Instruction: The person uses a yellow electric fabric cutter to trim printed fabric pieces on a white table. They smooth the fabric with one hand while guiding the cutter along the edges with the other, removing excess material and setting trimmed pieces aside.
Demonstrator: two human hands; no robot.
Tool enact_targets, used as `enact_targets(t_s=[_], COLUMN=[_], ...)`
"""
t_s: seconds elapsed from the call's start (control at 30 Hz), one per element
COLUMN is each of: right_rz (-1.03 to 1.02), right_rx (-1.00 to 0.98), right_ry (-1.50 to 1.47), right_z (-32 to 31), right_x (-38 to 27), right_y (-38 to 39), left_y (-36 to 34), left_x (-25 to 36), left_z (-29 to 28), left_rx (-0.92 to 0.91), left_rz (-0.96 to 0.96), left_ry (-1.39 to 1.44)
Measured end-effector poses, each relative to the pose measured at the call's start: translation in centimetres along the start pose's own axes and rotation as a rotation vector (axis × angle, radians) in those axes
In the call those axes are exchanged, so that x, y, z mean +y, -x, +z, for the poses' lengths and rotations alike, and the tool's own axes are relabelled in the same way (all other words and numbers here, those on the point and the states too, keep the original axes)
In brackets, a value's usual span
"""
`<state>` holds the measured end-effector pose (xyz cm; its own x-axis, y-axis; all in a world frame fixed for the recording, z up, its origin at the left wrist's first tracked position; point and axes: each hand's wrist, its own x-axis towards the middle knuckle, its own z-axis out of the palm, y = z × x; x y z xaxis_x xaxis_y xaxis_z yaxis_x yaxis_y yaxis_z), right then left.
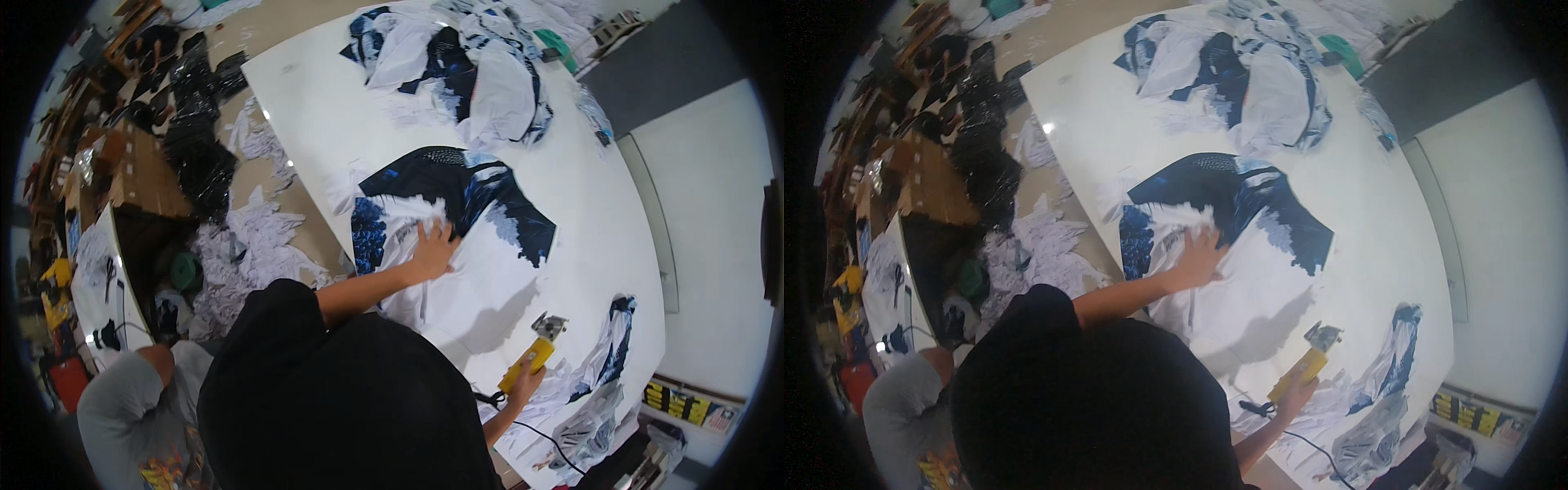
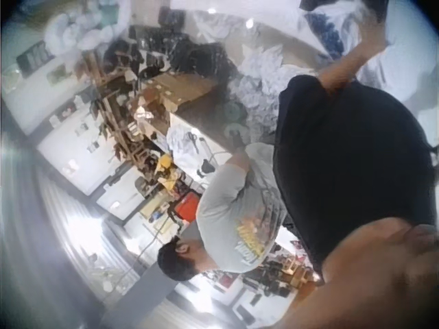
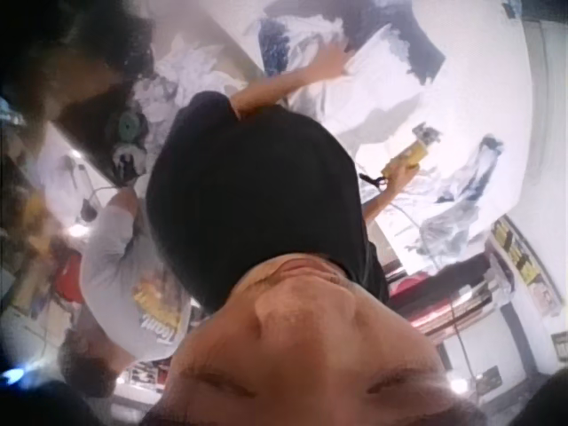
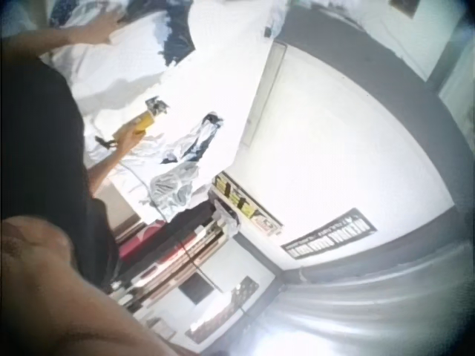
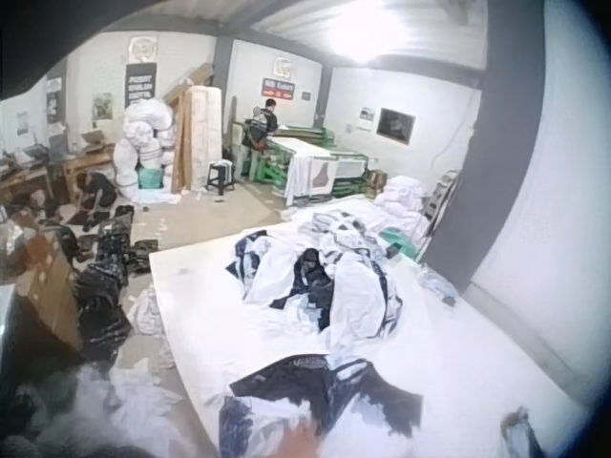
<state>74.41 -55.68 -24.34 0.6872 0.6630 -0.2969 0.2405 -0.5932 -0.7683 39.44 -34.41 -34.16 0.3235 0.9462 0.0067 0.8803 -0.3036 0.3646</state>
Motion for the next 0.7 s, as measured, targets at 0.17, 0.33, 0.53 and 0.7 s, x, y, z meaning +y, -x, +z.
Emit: enact_targets(t_s=[0.17, 0.33, 0.53, 0.7], right_rz=[0.064, 0.144, 0.115, 0.176], right_rx=[0.117, 0.233, 0.381, 0.546], right_ry=[-0.201, -0.316, -0.372, -0.438], right_z=[1.2, 1.4, 0.5, -0.7], right_x=[-1.7, -2.4, 0.2, 3.7], right_y=[9.1, 14.9, 18.6, 19.7], left_y=[1.5, -9.4, -24.5, -27.6], left_x=[-1.0, -2.3, -0.1, -0.3], left_z=[1.5, -9.5, -27.5, -20.2], left_rx=[-0.854, -0.486, 0.576, 0.843], left_rz=[0.430, 0.247, 0.333, 0.420], left_ry=[0.428, 0.689, 0.720, 0.366])
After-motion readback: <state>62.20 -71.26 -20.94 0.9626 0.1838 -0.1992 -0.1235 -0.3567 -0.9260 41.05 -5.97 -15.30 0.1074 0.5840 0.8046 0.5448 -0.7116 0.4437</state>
